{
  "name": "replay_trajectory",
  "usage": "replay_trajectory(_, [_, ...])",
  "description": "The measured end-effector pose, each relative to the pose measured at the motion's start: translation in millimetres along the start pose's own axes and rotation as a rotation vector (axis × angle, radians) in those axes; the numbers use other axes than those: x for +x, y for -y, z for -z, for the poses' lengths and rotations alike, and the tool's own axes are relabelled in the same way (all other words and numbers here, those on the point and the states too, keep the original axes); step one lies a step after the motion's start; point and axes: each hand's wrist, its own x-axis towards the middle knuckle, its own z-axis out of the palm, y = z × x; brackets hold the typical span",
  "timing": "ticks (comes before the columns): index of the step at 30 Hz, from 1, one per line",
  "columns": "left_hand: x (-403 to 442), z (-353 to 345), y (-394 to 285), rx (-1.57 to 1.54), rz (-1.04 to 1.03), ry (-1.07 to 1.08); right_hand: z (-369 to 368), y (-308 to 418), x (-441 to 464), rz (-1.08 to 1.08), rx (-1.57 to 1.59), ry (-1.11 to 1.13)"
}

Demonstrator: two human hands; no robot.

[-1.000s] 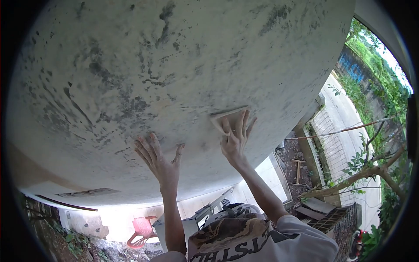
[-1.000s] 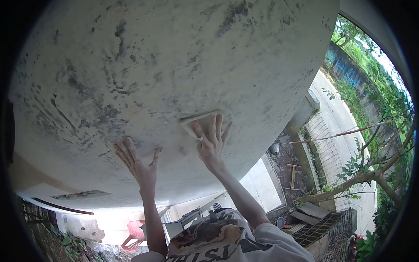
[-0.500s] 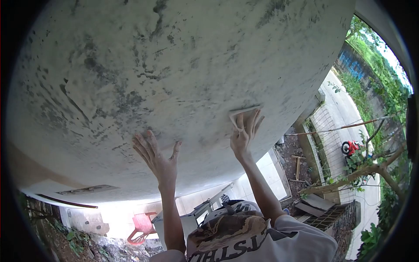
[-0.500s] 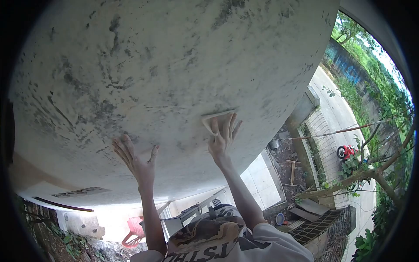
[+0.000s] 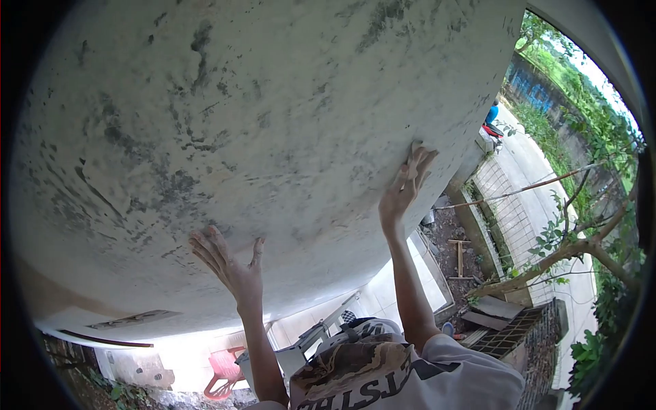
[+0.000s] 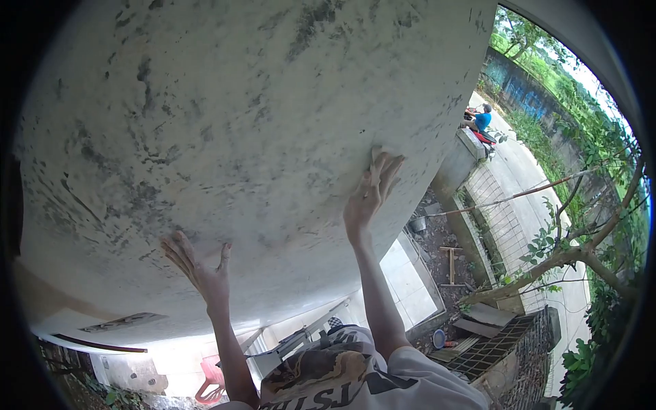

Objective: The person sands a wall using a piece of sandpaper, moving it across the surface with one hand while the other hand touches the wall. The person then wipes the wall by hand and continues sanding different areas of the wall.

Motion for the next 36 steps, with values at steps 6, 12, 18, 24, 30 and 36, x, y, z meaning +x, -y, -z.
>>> replay_trajectory(6, [11, -9, -25, -0.087, 0.003, -0.122, -12, 5, -17, -0.052, 0.104, -0.025])
replay_trajectory(12, [19, -1, -28, -0.041, -0.006, -0.096, 2, -26, -4, 0.042, -0.032, 0.052])
replay_trajectory(18, [18, -3, -25, -0.027, -0.025, -0.107, 6, -65, 88, -0.322, 0.226, -0.226])
replay_trajectory(24, [20, -7, -30, -0.037, -0.005, -0.142, 12, -38, -2, 0.005, -0.103, 0.082])
replay_trajectory(30, [20, -9, -30, -0.055, -0.014, -0.153, 28, -68, 103, -0.492, 0.391, -0.166])
replay_trajectory(36, [20, -13, -30, -0.042, -0.025, -0.179, 2, 1, -15, 0.038, 0.01, 0.059])
